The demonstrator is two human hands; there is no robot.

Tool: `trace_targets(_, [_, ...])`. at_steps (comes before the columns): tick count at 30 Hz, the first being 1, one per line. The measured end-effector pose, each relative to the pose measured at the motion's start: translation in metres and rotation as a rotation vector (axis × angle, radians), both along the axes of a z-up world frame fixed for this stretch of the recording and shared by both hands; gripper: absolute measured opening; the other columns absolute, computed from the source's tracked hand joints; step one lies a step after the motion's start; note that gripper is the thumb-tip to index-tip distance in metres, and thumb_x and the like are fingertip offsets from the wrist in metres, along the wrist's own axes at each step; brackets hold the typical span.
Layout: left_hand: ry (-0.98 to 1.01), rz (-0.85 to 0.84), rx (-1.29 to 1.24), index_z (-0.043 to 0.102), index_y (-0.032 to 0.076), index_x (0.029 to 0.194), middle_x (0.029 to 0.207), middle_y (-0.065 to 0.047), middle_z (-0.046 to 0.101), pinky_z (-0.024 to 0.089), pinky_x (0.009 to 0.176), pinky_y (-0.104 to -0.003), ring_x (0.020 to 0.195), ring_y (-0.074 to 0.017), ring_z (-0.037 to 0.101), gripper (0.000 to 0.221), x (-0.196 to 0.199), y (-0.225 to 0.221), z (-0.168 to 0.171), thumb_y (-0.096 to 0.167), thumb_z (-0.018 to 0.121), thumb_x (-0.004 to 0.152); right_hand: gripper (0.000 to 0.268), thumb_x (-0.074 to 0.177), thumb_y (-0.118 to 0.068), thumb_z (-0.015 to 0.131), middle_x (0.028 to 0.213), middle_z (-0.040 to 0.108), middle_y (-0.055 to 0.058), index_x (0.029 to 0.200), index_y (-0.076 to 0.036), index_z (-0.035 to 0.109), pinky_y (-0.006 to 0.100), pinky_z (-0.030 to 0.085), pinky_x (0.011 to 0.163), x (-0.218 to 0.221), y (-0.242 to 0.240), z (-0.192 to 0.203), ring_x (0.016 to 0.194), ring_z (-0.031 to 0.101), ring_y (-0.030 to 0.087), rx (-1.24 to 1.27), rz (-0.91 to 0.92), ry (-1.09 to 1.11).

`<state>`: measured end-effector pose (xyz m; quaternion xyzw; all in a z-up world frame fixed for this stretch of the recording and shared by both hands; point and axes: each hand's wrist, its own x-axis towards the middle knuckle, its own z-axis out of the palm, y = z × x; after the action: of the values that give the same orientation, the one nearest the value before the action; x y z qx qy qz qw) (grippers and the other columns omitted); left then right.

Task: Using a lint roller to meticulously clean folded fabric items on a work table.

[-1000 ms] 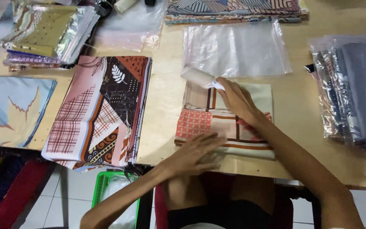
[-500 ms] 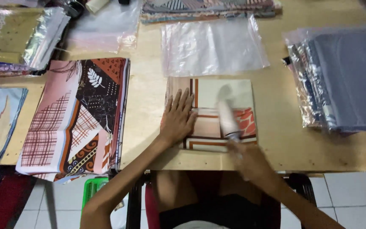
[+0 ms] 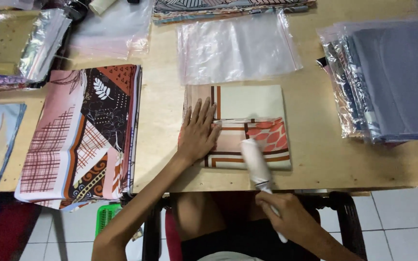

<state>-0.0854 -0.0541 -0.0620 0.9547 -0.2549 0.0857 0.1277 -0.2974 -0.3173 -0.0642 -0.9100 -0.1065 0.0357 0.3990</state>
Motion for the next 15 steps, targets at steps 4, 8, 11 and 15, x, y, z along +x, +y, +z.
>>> trace_targets(4, [0.002,0.003,-0.017,0.023,0.014,0.162,0.171,-0.006,0.014,0.0,0.127,-0.043,0.158,-0.0244,0.007,0.065,0.0,0.002,0.001,0.049,0.017,0.108,0.022,0.086,-0.015,0.063,0.083,0.084,-0.009,0.095,-0.028,0.077,0.03,0.056,0.072,-0.002,-0.035,-0.024,0.07,0.082,0.014,-0.132,-0.209,0.106])
trace_targets(8, [-0.017,-0.019,-0.081,0.034,0.01,0.158,0.168,-0.011,0.023,0.01,0.125,-0.05,0.156,-0.0312,0.017,0.066,0.007,0.002,0.01,0.05,0.023,0.107,0.023,0.093,-0.032,0.063,0.091,0.086,0.001,0.107,-0.025,0.079,0.03,0.055,0.08,0.009,-0.05,0.037,0.08,0.082,0.017,-0.18,-0.332,0.235])
trace_targets(11, [0.023,-0.043,-0.211,0.048,0.007,0.143,0.155,-0.018,0.043,0.024,0.118,-0.054,0.144,-0.0414,0.034,0.064,0.023,0.0,0.019,0.055,0.033,0.104,0.029,0.095,-0.026,0.059,0.096,0.085,0.001,0.115,-0.014,0.076,0.031,0.058,0.074,0.037,-0.037,0.056,0.081,0.08,0.015,-0.093,-0.246,0.038])
trace_targets(15, [0.018,-0.072,-0.171,0.036,0.01,0.157,0.164,-0.013,0.033,0.016,0.124,-0.051,0.153,-0.0335,0.025,0.059,0.054,-0.019,0.023,0.045,0.027,0.11,0.017,0.099,-0.014,0.057,0.094,0.077,0.012,0.107,-0.008,0.07,0.042,0.056,0.079,0.111,0.018,0.059,0.088,0.076,0.03,-0.005,-0.061,-0.125])
